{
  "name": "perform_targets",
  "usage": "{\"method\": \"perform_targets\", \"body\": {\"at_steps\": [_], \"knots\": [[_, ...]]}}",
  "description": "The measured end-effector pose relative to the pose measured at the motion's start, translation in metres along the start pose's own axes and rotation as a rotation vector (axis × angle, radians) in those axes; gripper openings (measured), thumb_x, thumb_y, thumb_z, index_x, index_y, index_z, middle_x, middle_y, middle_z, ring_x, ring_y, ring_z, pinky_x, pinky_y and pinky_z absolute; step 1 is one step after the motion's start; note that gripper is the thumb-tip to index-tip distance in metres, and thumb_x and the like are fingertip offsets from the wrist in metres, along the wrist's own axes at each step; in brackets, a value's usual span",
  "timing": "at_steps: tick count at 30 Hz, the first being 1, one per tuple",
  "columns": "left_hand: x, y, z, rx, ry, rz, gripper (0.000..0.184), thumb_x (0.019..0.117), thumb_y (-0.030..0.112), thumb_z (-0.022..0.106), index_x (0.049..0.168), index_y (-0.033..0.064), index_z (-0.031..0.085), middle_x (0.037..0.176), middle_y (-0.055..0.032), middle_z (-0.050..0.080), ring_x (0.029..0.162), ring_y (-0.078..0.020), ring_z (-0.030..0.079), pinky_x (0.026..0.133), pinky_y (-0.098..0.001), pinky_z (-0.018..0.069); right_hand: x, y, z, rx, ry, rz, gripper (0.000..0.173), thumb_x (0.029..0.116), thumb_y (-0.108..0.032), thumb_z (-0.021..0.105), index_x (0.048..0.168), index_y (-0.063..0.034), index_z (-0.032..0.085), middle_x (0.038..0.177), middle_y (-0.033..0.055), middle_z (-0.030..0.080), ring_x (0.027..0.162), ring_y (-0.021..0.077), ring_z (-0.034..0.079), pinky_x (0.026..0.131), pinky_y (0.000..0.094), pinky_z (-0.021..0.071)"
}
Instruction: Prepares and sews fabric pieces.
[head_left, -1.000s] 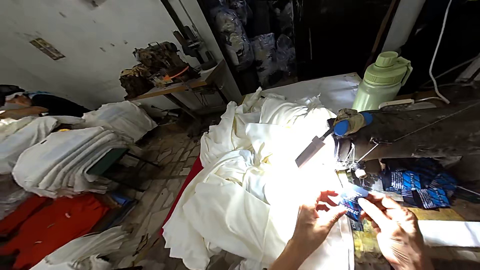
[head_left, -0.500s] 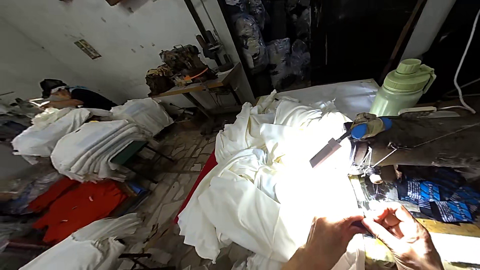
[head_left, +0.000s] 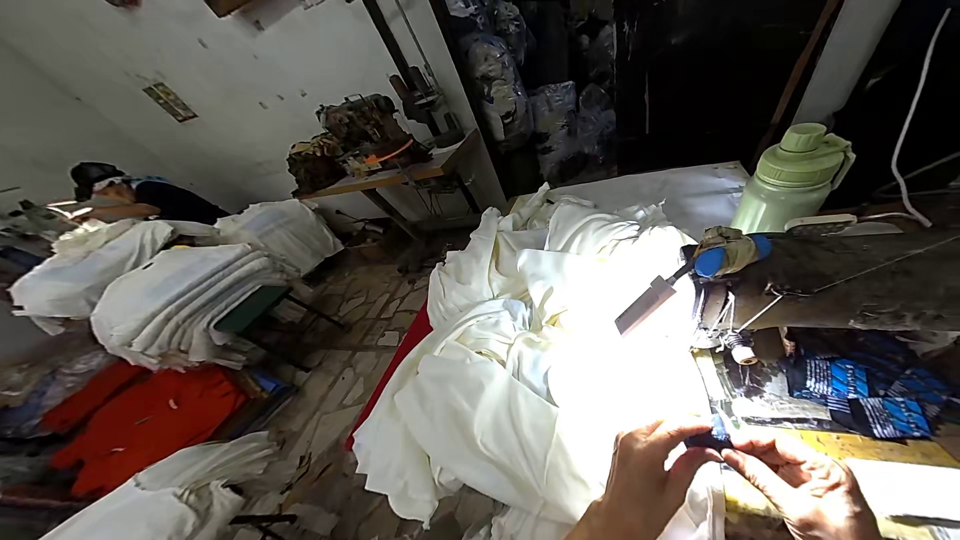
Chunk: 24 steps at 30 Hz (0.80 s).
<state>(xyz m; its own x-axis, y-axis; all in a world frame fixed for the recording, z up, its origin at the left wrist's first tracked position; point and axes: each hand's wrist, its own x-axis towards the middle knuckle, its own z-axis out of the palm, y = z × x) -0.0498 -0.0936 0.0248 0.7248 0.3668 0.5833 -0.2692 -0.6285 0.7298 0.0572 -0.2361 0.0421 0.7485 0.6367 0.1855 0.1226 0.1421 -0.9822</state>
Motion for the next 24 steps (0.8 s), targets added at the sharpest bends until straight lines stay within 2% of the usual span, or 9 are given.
{"method": "perform_targets", "body": {"at_steps": [1,4,5,9,12,15,17,21,24], "knots": [[-0.001,0.0,-0.001,0.006,-0.011,-0.009,0.021,0.097,0.015,0.068,0.11,-0.0003,0.074,0.103,-0.0124,0.077,0.095,-0.0139,0.074,0.085,-0.0274,0.0604,0.0,0.002,-0.001,0.002,-0.013,-0.016,0.022,0.0772,0.013,0.071,0.091,-0.0047,0.071,0.089,-0.0068,0.074,0.081,0.0016,0.071,0.079,0.0207,0.0608],[-0.002,0.001,-0.001,0.027,-0.025,-0.036,0.017,0.0974,0.012,0.065,0.099,-0.0002,0.076,0.088,-0.0107,0.077,0.081,-0.0121,0.074,0.075,-0.0262,0.0598,0.0,0.008,-0.004,0.015,-0.08,-0.039,0.02,0.0775,0.009,0.073,0.09,-0.0077,0.072,0.088,-0.0076,0.074,0.079,0.0016,0.069,0.076,0.0204,0.0598],[-0.002,0.002,-0.002,0.013,-0.041,-0.051,0.017,0.0972,0.011,0.064,0.098,-0.0012,0.076,0.086,-0.0112,0.077,0.08,-0.0123,0.075,0.076,-0.0265,0.0598,0.0,0.008,-0.006,0.033,-0.111,-0.024,0.021,0.0775,0.008,0.072,0.089,-0.0097,0.072,0.088,-0.0089,0.073,0.078,0.0009,0.069,0.075,0.0198,0.0594],[-0.001,0.004,-0.006,-0.149,-0.141,-0.159,0.019,0.095,0.007,0.065,0.105,-0.0086,0.072,0.095,-0.0151,0.076,0.086,-0.0134,0.074,0.084,-0.0263,0.0583,0.0,0.008,-0.012,0.076,-0.211,0.056,0.025,0.0816,0.01,0.064,0.093,-0.0097,0.073,0.089,-0.01,0.075,0.08,-0.0001,0.07,0.076,0.0199,0.0598],[-0.002,0.003,-0.006,-0.164,-0.149,-0.153,0.016,0.0924,0.002,0.065,0.102,-0.0096,0.072,0.092,-0.0154,0.076,0.085,-0.012,0.074,0.084,-0.0243,0.0586,-0.001,0.01,-0.017,0.045,-0.25,0.053,0.026,0.0829,0.01,0.059,0.096,-0.0083,0.072,0.091,-0.0112,0.074,0.083,-0.002,0.069,0.078,0.0187,0.0587],[-0.003,0.004,-0.006,-0.092,-0.189,-0.12,0.018,0.0895,0.001,0.065,0.103,-0.0088,0.072,0.09,-0.0156,0.076,0.082,-0.0135,0.075,0.081,-0.0257,0.0602,-0.001,0.015,-0.018,0.011,-0.249,0.025,0.023,0.0816,0.008,0.06,0.093,-0.0082,0.072,0.089,-0.0125,0.073,0.082,-0.0037,0.068,0.076,0.0173,0.0579],[-0.002,0.005,-0.006,-0.06,-0.219,-0.118,0.018,0.0889,0.0,0.065,0.103,-0.0086,0.072,0.088,-0.0156,0.076,0.079,-0.0138,0.075,0.078,-0.026,0.0607,-0.001,0.015,-0.018,-0.005,-0.255,0.015,0.023,0.0799,0.008,0.061,0.092,-0.0082,0.073,0.089,-0.0126,0.074,0.083,-0.0043,0.069,0.08,0.017,0.0581],[0.0,0.005,-0.006,0.06,-0.165,-0.093,0.012,0.0839,0.002,0.067,0.09,-0.0049,0.074,0.075,-0.0116,0.074,0.067,-0.0122,0.072,0.066,-0.0237,0.0586,0.001,0.017,-0.019,-0.041,-0.248,-0.014,0.019,0.0793,0.003,0.061,0.089,-0.0073,0.073,0.088,-0.0122,0.072,0.083,-0.0052,0.067,0.079,0.0163,0.057],[0.004,0.004,-0.01,0.02,-0.136,-0.194,0.012,0.0842,0.003,0.067,0.091,-0.0048,0.074,0.079,-0.011,0.075,0.072,-0.0108,0.073,0.069,-0.0238,0.0592,0.006,0.015,-0.024,-0.016,-0.201,-0.023,0.02,0.0808,-0.002,0.061,0.089,-0.0145,0.074,0.089,-0.0147,0.073,0.083,-0.0047,0.067,0.077,0.0161,0.0574]]}}
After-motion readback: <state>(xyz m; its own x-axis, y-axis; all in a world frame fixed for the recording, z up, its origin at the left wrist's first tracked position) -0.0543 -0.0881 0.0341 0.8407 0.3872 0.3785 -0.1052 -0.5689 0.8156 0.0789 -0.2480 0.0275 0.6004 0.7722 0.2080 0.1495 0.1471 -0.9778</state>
